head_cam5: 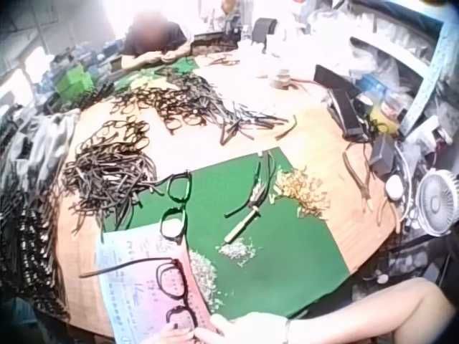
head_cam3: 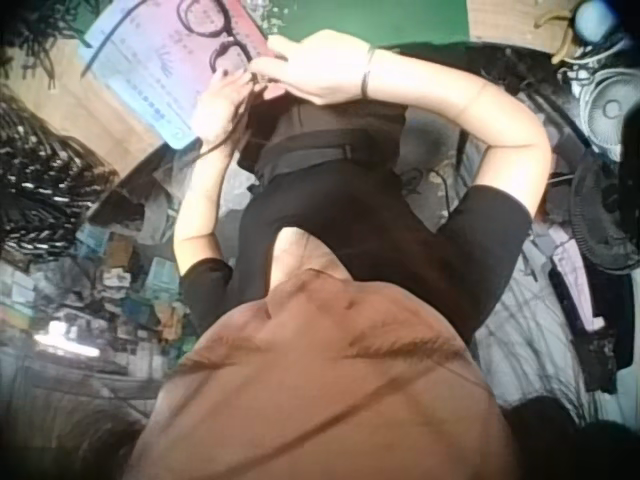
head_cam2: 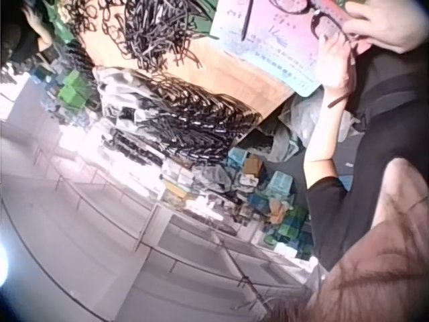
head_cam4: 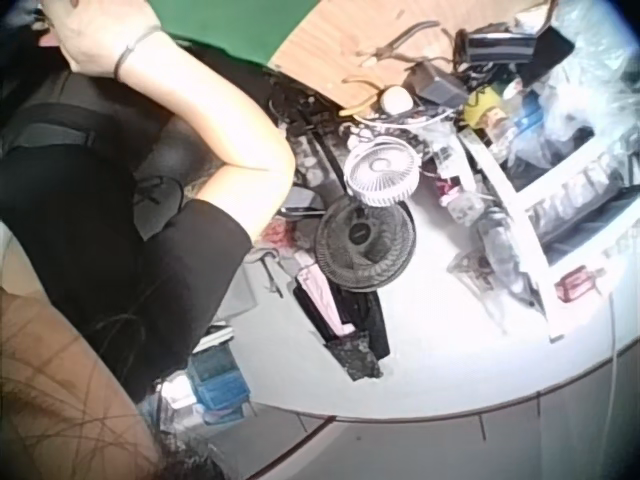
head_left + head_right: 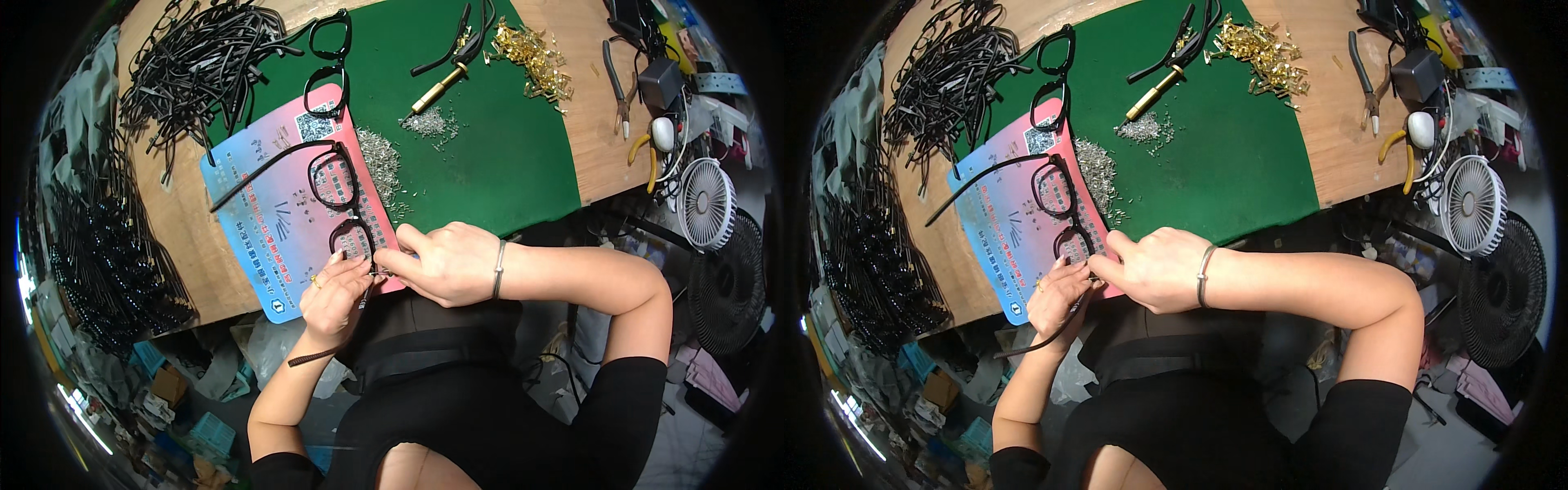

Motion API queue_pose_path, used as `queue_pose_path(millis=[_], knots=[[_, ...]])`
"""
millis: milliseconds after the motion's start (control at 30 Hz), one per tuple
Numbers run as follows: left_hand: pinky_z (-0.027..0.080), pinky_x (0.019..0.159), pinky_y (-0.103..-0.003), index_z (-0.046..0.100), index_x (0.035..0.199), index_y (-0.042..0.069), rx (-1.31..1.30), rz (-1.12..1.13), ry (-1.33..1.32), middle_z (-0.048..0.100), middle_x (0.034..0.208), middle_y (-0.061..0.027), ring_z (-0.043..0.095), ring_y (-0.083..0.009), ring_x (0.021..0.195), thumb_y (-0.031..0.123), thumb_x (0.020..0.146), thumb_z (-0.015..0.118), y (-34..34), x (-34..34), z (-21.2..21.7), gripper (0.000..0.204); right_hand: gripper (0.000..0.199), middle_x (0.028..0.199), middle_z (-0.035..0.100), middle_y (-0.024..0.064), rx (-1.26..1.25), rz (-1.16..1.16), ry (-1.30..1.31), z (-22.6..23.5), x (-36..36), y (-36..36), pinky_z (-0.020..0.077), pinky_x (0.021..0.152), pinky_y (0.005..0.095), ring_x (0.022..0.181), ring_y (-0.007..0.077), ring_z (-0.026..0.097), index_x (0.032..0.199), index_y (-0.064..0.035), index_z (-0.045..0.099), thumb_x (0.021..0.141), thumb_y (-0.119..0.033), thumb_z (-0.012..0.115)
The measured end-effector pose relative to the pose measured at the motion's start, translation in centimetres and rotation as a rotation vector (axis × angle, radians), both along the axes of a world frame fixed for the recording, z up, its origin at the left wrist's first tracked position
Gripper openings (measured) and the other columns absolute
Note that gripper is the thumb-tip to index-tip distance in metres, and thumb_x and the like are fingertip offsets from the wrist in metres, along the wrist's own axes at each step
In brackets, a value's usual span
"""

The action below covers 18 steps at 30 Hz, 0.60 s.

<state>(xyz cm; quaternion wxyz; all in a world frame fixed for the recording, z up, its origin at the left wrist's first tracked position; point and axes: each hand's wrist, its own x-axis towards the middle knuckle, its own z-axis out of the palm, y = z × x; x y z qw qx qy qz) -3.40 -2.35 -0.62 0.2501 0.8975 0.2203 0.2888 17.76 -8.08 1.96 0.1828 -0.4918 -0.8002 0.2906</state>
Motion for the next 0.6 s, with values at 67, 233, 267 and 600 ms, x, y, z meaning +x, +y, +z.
queue_pose_path(millis=[67, 233, 267, 600], knots=[[0.050, 0.087, -0.043, 0.063, 0.076, 0.005, -0.030, -0.003, -0.021, 0.068, 0.084, -0.0085, 0.066, -0.0238, 0.085, 0.002, 0.066, 0.075, 0.1, 0.1, 0.1, 0.016, 0.028, 0.078, 0.048, 0.0105, 0.020, -0.014, -0.025, 0.5, 0.1, 0.1, 0.0465, 0.042, 0.0347, 0.048, 0.0240, 0.057, 0.105, -0.0070, 0.052, 0.081, -0.020, 0.058], [0.029, 0.104, -0.047, 0.064, 0.080, 0.010, -0.029, 0.092, -0.057, 0.063, 0.081, -0.0018, 0.060, -0.0168, 0.069, 0.008, 0.065, 0.076, -0.9, -0.1, 0.1, 0.020, 0.039, 0.087, 0.050, 0.0128, 0.033, -0.070, 0.038, 2.5, 0.7, -0.3, 0.0501, 0.050, 0.0367, 0.058, 0.0275, 0.059, 0.113, -0.0085, 0.048, 0.078, -0.020, 0.061], [0.033, 0.101, -0.046, 0.064, 0.082, 0.009, -0.028, 0.088, -0.058, 0.063, 0.081, -0.0020, 0.059, -0.0170, 0.069, 0.007, 0.065, 0.075, -0.7, 0.3, 0.8, 0.021, 0.041, 0.089, 0.050, 0.0121, 0.021, -0.104, 0.071, 3.3, 1.6, -0.2, 0.0506, 0.053, 0.0362, 0.062, 0.0270, 0.060, 0.115, -0.0087, 0.048, 0.078, -0.020, 0.062], [0.043, 0.064, -0.041, 0.056, 0.082, 0.001, -0.071, 0.500, 0.507, 0.057, 0.070, -0.0137, 0.055, -0.0314, 0.064, 0.005, 0.070, 0.059, 4.4, -5.6, 6.1, 0.013, 0.030, 0.087, 0.051, 0.0104, -0.021, -0.207, 0.090, 0.9, 1.4, 0.7, 0.0503, 0.053, 0.0347, 0.062, 0.0267, 0.059, 0.110, -0.0084, 0.053, 0.083, -0.023, 0.058]])
